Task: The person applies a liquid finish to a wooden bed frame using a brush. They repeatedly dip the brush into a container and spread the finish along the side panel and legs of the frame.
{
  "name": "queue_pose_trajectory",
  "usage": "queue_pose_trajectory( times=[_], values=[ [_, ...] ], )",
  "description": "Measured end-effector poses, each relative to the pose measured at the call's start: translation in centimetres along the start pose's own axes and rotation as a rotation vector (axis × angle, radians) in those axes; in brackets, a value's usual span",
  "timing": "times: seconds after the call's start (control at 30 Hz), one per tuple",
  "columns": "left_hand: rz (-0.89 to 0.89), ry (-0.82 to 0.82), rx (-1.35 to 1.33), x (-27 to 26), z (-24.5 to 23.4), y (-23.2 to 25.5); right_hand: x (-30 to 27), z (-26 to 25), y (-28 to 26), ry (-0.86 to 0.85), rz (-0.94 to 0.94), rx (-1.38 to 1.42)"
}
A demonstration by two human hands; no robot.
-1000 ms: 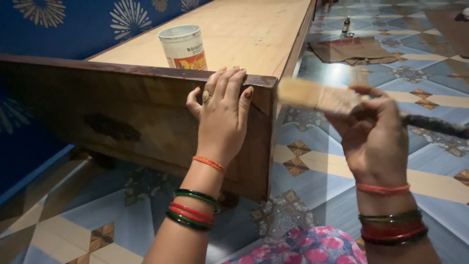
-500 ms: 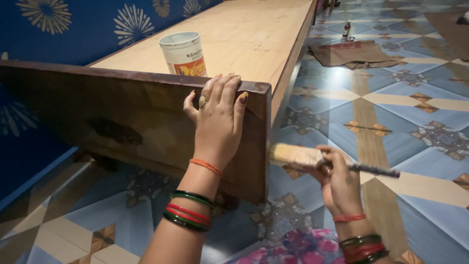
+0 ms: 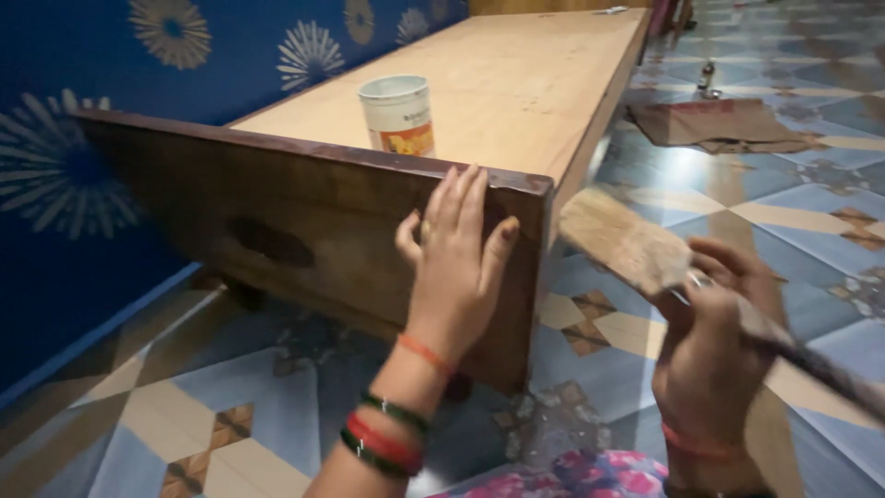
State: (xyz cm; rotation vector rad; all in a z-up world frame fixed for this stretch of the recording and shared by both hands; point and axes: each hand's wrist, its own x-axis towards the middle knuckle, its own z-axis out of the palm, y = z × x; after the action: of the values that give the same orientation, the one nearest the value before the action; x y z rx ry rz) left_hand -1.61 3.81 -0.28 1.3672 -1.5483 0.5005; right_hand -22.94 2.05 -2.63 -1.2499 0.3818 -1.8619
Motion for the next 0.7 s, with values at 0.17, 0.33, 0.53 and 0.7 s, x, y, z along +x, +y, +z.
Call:
queue_pose_trajectory(
  times=[0.17, 0.33, 0.53, 0.7],
  values=[
    [-0.418, -0.015, -0.695, -4.0, -3.1, 2.1, -2.2, 3.6, -2.3, -0.23, -0.354, -0.427],
    [-0.92, -0.131, -1.611, -5.8, -6.6, 0.8, -2.7, 11.4, -1.3, -0.602, -0.644, -0.526],
    [-1.252, -0.1, -1.672, -3.9, -11.6, -1.4, -2.3, 14.9, -1.7, -1.127, -0.397, -0.669],
    [-1.21, -0.044, -1.607, -5.2, -10.9, -6.4, -0.4, 16.3, -0.2, -1.258, -0.654, -0.686]
  ],
)
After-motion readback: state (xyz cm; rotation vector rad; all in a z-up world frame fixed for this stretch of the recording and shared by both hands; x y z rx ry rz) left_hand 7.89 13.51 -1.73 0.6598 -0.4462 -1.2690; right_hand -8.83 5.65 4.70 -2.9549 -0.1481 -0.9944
